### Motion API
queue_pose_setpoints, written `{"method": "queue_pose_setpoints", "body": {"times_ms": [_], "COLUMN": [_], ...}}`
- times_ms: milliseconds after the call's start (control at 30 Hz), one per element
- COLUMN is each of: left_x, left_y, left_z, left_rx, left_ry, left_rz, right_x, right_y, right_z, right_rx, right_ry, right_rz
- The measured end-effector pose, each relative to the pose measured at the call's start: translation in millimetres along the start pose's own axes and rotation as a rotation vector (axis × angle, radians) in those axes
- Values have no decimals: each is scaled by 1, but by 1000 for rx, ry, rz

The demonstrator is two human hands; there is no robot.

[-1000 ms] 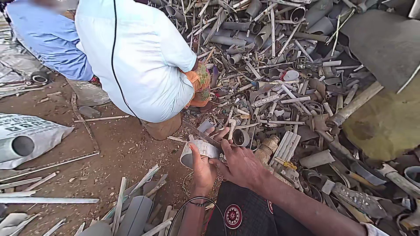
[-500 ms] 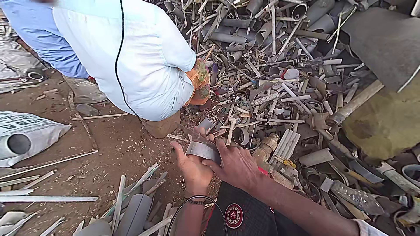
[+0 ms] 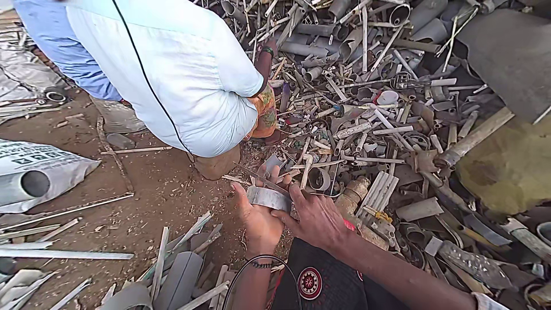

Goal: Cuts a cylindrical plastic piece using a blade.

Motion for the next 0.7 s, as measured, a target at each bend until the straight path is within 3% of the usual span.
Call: {"method": "queue_pose_setpoints", "body": {"times_ms": [233, 533, 700], "left_x": [-6, -10, -13], "left_y": [-3, -2, -4], "left_z": [4, 10, 13], "left_rx": [27, 20, 69], "left_ry": [-10, -95, -176], "left_rz": [42, -18, 149], "right_x": [-10, -9, -17], "right_y": [-12, -8, -10], "right_z": [-3, -1, -3], "right_rx": [133, -64, 41], "right_ry": [-277, -239, -239], "right_rz": [427, 347, 379]}}
Point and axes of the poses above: each hand's wrist, its own y-axis away from the middle knuckle, its own x-axis out of the palm, z = x × y, the point moved 2 cm from there along -y, towards the middle knuckle, and after that the axes turned 5 degrees about -x, right-handed, at the moved point
